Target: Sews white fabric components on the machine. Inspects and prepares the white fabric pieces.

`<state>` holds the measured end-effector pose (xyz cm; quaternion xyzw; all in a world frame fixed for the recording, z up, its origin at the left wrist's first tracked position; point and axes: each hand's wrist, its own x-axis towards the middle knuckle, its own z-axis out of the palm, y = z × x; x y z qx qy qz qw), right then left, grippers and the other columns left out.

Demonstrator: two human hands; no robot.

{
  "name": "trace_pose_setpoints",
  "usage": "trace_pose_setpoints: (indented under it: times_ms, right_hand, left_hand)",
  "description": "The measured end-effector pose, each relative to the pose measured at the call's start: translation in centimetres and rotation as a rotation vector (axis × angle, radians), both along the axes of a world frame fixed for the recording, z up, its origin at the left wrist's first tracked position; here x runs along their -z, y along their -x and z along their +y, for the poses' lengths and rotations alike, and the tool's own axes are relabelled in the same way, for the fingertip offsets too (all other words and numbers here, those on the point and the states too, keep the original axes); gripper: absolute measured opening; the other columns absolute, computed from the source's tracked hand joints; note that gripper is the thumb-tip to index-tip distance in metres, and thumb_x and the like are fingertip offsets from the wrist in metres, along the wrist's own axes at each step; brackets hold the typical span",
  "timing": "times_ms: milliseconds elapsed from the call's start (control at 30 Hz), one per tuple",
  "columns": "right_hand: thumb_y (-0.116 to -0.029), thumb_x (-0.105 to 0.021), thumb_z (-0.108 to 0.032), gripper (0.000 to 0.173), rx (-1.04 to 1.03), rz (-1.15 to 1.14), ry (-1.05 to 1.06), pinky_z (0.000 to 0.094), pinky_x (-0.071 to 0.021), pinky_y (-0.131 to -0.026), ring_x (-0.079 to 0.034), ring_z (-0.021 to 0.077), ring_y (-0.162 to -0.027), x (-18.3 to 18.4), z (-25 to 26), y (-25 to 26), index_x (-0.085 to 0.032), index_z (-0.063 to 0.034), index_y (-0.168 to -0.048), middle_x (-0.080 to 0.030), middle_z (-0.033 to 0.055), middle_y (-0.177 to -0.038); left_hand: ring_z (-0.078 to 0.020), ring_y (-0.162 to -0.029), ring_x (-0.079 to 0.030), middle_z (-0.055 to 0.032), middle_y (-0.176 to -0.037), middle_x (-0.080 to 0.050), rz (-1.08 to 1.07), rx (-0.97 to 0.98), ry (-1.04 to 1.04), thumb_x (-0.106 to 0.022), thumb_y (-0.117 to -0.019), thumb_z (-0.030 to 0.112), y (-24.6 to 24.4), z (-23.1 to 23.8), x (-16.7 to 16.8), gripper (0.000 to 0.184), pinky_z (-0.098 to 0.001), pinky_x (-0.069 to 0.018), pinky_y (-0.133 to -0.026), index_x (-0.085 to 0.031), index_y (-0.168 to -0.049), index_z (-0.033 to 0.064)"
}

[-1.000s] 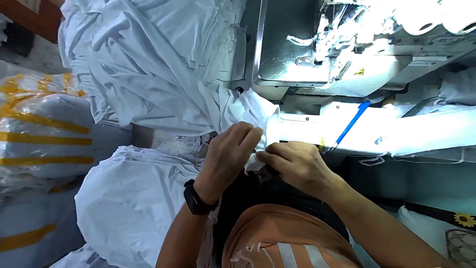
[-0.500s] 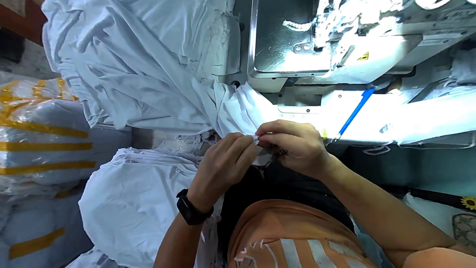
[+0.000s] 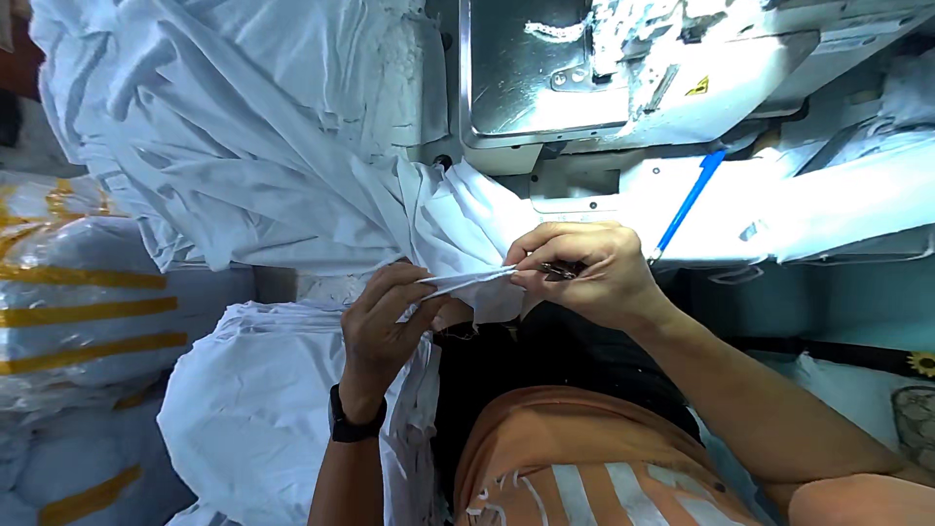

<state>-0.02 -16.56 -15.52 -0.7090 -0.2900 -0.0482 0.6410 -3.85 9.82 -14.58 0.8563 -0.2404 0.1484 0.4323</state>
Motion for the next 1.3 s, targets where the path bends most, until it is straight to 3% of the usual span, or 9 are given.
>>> trace_pose_setpoints:
  times_ms: [267, 533, 667, 767, 833, 967, 1100, 1200, 1300]
  right_hand:
    - [-0.0811, -0.075, 0.0, 0.01, 0.048, 0.112, -0.028, 0.011, -0.0526, -0.063, -0.063, -0.0014, -0.073, -0.1, 0.2, 0.3, -0.068, -0.0003, -0.074, -0.072, 0.0044, -0.087]
    - [-0.0818, -0.076, 0.0, 0.007, 0.162, 0.144, 0.003, 0.0154, -0.0524, -0.061, -0.061, 0.002, -0.067, 0.1, 0.5, 0.9, -0.071, 0.0012, -0.086, -0.07, 0.0053, -0.081]
    - [-0.09, -0.075, -0.018, 0.017, 0.524, 0.093, 0.584, 0.0388, -0.0554, -0.06, -0.068, 0.0224, -0.069, -1.0, -4.2, 1.7, -0.072, -0.0022, -0.093, -0.069, 0.0099, -0.08]
    - [-0.0977, -0.069, -0.039, 0.047, 0.702, 0.472, 1.046, 0.0588, -0.0467, -0.061, -0.066, 0.0441, -0.072, -2.0, -7.8, 1.4, -0.063, 0.0037, -0.078, -0.062, 0.0229, -0.071]
    - [-0.098, -0.065, -0.051, 0.06, 0.675, 0.741, 1.192, 0.0592, -0.0451, -0.065, -0.065, 0.0444, -0.08, -2.3, -8.7, 0.4, -0.061, 0.0036, -0.075, -0.063, 0.024, -0.076]
    - [-0.097, -0.071, -0.04, 0.052, 0.617, 0.872, 0.965, 0.0535, -0.0409, -0.061, -0.056, 0.0325, -0.067, -0.9, -10.1, -0.5, -0.055, -0.0011, -0.065, -0.054, 0.0153, -0.066]
    - [-0.0946, -0.071, -0.022, 0.03, 0.586, 0.809, 0.485, 0.0281, -0.0362, -0.041, -0.045, 0.0086, -0.042, 0.5, -10.3, 1.9, -0.061, -0.0112, -0.069, -0.053, -0.0007, -0.052]
    - [-0.0922, -0.072, -0.009, 0.008, 0.577, 0.607, -0.027, 0.0165, -0.0485, -0.044, -0.056, -0.0004, -0.047, 2.0, -6.8, 2.9, -0.066, -0.0092, -0.087, -0.067, -0.0059, -0.064]
    - [-0.0927, -0.067, -0.004, 0.007, 0.681, 0.26, -0.255, 0.0143, -0.0488, -0.045, -0.057, -0.0021, -0.051, 4.5, -3.8, 1.7, -0.064, -0.0104, -0.095, -0.067, -0.0068, -0.072]
  left_hand:
    - [-0.0059, -0.102, -0.071, 0.0031, -0.105, -0.075, 0.042, -0.072, 0.212, -0.076, -0.0932, 0.014, -0.1, -0.7, 1.2, 0.009, -0.0246, -0.0595, -0.089, -0.071, -0.1, 0.0102]
    - [-0.0083, -0.094, -0.074, 0.0049, -0.103, -0.077, 0.342, -0.255, 0.989, -0.074, -0.094, 0.021, -1.4, -5.5, 2.0, 0.016, -0.027, -0.0618, -0.083, -0.071, -0.109, 0.0267]
    - [-0.0027, -0.086, -0.073, 0.0102, -0.097, -0.076, 0.212, -0.149, 0.801, -0.077, -0.0915, 0.016, -2.9, -7.6, 1.3, 0.017, -0.0209, -0.0616, -0.077, -0.069, -0.103, 0.0269]
    - [0.0, -0.089, -0.072, 0.0148, -0.099, -0.075, 0.137, 0.006, 0.517, -0.077, -0.0917, 0.016, -3.3, -9.7, 1.8, 0.019, -0.0208, -0.0615, -0.078, -0.067, -0.104, 0.0275]
    - [-0.002, -0.089, -0.071, 0.007, -0.097, -0.074, 0.089, 0.084, 0.347, -0.075, -0.0922, 0.009, -3.7, -11.7, 3.0, 0.017, -0.0228, -0.0613, -0.079, -0.062, -0.102, 0.0144]
    - [-0.0115, -0.079, -0.072, -0.013, -0.088, -0.073, 0.028, 0.118, 0.172, -0.072, -0.0881, -0.004, -5.5, -14.4, 6.7, 0.011, -0.0245, -0.0601, -0.075, -0.064, -0.095, -0.006]
    - [-0.0097, -0.075, -0.071, -0.0111, -0.087, -0.073, 0.068, 0.072, 0.151, -0.074, -0.0881, -0.001, -6.0, -14.6, 7.5, 0.014, -0.0224, -0.0592, -0.069, -0.061, -0.093, -0.0025]
    - [-0.0081, -0.073, -0.069, -0.0092, -0.086, -0.073, 0.072, 0.053, 0.132, -0.074, -0.0881, 0.001, -5.9, -14.6, 7.3, 0.015, -0.0209, -0.0576, -0.066, -0.06, -0.093, -0.0002]
    - [-0.0092, -0.072, -0.069, -0.0094, -0.084, -0.072, 0.056, 0.036, 0.114, -0.074, -0.0867, 0.0, -5.9, -14.8, 7.1, 0.015, -0.0216, -0.0575, -0.065, -0.06, -0.091, 0.0001]
